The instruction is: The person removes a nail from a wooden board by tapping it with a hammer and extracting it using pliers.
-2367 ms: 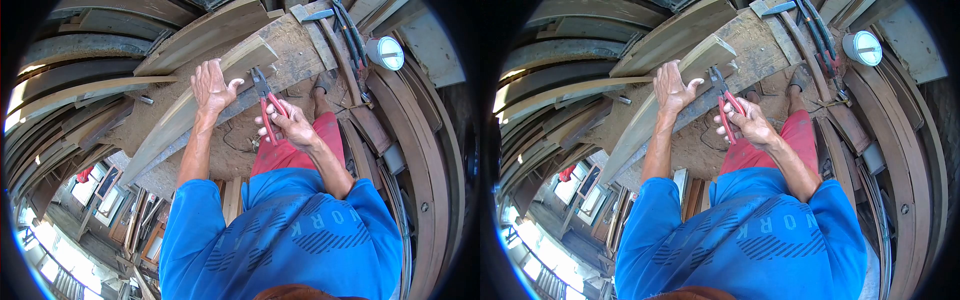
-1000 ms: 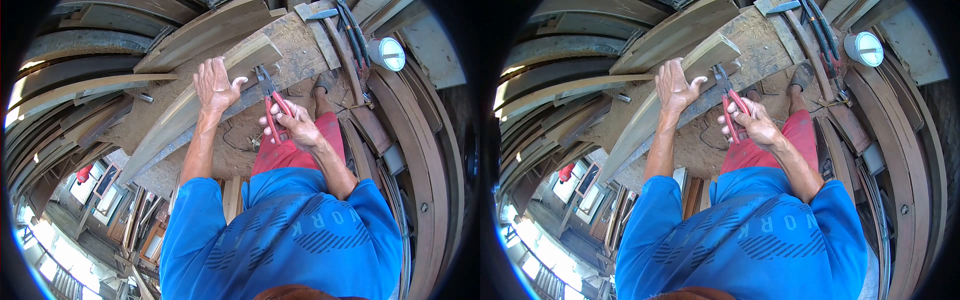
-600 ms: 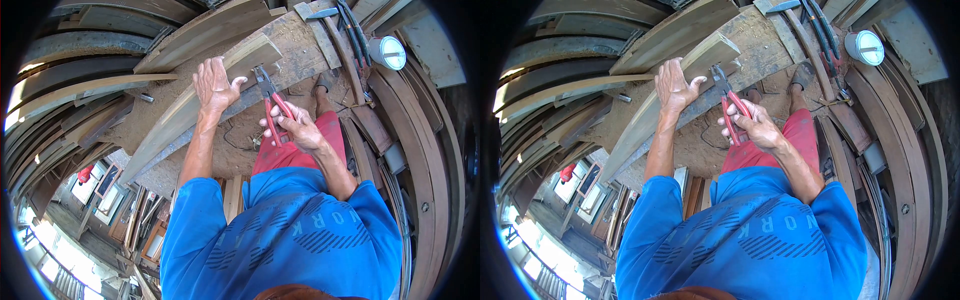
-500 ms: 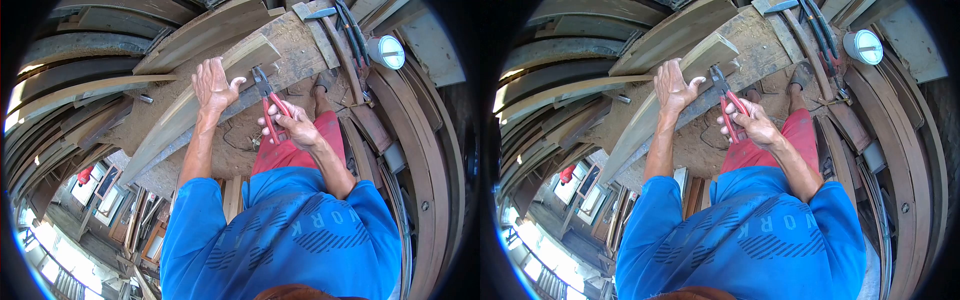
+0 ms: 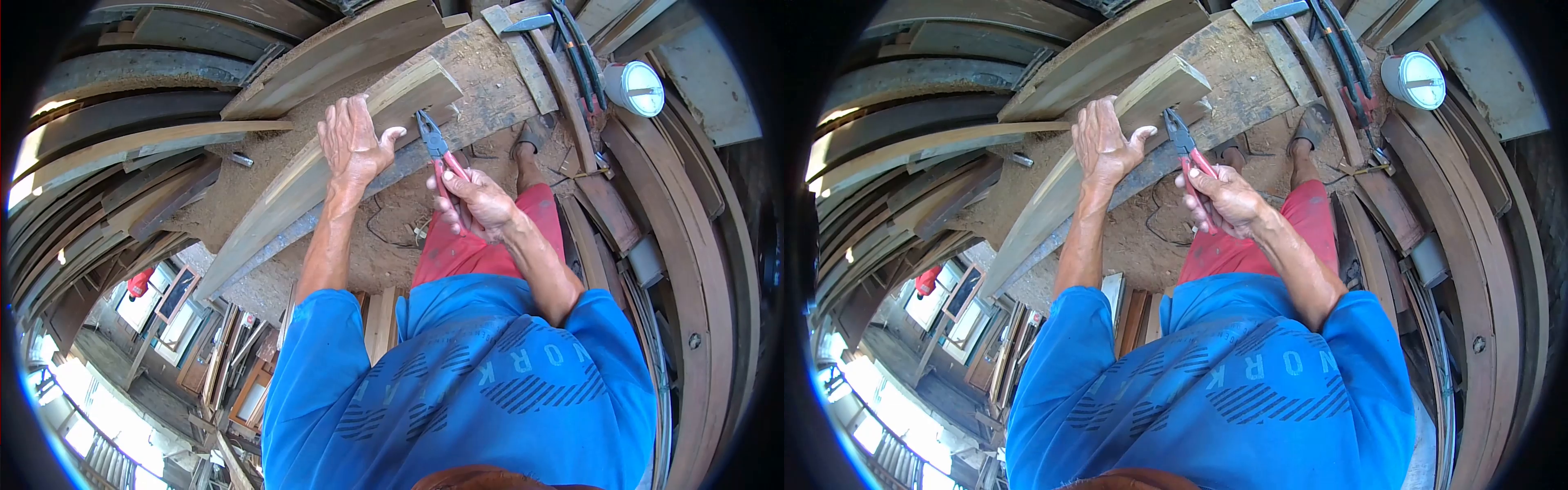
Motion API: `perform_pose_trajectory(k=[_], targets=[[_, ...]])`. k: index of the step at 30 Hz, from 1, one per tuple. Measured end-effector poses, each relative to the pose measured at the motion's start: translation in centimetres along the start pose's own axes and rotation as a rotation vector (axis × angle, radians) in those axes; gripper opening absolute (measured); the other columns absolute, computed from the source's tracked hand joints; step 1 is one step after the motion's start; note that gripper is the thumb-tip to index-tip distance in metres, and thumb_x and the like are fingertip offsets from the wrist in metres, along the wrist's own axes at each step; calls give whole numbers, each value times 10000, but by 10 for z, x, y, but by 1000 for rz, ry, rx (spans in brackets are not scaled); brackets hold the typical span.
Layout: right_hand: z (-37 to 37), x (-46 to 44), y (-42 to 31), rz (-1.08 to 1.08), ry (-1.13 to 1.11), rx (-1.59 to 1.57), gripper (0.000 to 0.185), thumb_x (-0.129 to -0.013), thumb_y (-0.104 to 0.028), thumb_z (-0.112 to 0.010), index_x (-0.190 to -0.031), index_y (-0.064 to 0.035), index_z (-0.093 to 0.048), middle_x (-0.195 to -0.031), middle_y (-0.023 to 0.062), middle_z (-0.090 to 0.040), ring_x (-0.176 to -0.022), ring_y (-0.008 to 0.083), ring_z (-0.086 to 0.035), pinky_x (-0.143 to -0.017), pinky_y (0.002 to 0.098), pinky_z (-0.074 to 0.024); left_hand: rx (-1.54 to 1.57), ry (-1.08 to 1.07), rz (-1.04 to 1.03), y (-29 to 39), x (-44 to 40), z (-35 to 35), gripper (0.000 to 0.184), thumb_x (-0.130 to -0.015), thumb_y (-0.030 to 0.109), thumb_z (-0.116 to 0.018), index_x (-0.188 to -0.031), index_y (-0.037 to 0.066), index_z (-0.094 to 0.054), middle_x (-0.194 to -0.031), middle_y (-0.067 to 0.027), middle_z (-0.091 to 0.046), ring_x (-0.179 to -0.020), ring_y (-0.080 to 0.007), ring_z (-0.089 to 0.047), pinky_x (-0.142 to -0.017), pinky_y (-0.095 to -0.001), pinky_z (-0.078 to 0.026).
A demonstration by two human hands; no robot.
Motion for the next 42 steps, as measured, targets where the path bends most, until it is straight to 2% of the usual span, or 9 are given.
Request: perform_pose_trajectory(k=[5, 14, 20, 23, 26, 29, 32, 36, 42], targets=[[5, 4, 3, -64, -8, 43, 340, -1121, -389, -586, -1066, -55, -621, -750, -25, -534, -581, 89, -505, -500, 272, -468, -31, 3, 8, 4, 6, 1, 780, -658, 411, -967, -1221, 28, -587, -1095, -157, -628, -1043, -376, -604, -865, -508, -462], [-10, 8, 13, -107, -82, -223, 344, -1106, -402, -613, -1042, -65, -604, -757, -29, -533, -590, 79, -497, -494, 262, -443, -47, 28, -10, 7, 9, 3, 790, -656, 419, -964, -1224, 24, -582, -1091, -156, -619, -1027, -375, -599, -848, -506, -458], [11, 3, 7, -6, 41, 180, 341, -1112, -396, -605, -1027, -66, -606, -757, -34, -526, -587, 73, -490, -492, 260, -444, -31, 11, -18, 3, 7, 0, 792, -655, 431, -961, -1228, 33, -585, -1092, -155, -620, -1035, -371, -600, -844, -509, -457], [-9, 5, 14, -49, -68, -161, 346, -1111, -392, -611, -995, -66, -613, -747, -27, -536, -573, 83, -486, -490, 268, -439, -31, 3, -5, 3, 7, 0, 788, -658, 431, -960, -1235, 41, -591, -1094, -152, -623, -1038, -370, -602, -847, -509, -458], [-5, 5, 15, -59, -7, -120, 354, -1114, -392, -606, -970, -68, -610, -730, -24, -537, -564, 84, -494, -491, 273, -437, -22, -64, 59, 0, 8, -3, 760, -687, 411, -950, -1258, 51, -601, -1146, -140, -629, -1100, -347, -590, -915, -503, -439], [11, 28, 6, 65, 112, 450, 347, -1127, -389, -572, -1005, -66, -602, -719, -28, -523, -556, 81, -502, -490, 273, -439, 6, -67, 49, -6, -1, -5, 767, -692, 412, -946, -1274, 50, -600, -1167, -146, -637, -1127, -354, -595, -931, -507, -448], [41, 50, 10, 113, 218, 496, 353, -1127, -384, -564, -1004, -56, -607, -737, -12, -552, -570, 89, -536, -501, 276, -451, 54, -100, 19, -12, -13, -7, 774, -692, 414, -944, -1280, 48, -599, -1183, -152, -643, -1153, -360, -599, -942, -508, -454], [18, 62, -28, 370, 309, 934, 215, -1132, -235, -506, -1153, -26, -553, -847, 67, -704, -651, 138, -664, -560, 323, -522, -4, -44, -16, -6, -5, -4, 822, -671, 426, -964, -1286, 30, -588, -1159, -164, -666, -1106, -388, -623, -913, -510, -500], [14, 34, -12, 311, 204, 535, 140, -1119, -131, -487, -1207, -29, -526, -1116, 145, -735, -905, 194, -774, -700, 330, -614, -14, -55, 9, -5, -4, -4, 820, -660, 408, -971, -1278, 36, -581, -1175, -161, -662, -1115, -373, -621, -907, -504, -489]])
Point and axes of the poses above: each hand's wrist, its own x-axis away from the middle knuckle, its own z-axis out of the back of the hand, y = z × x, the point moved 7 cm from there along -x, towards the middle knuckle
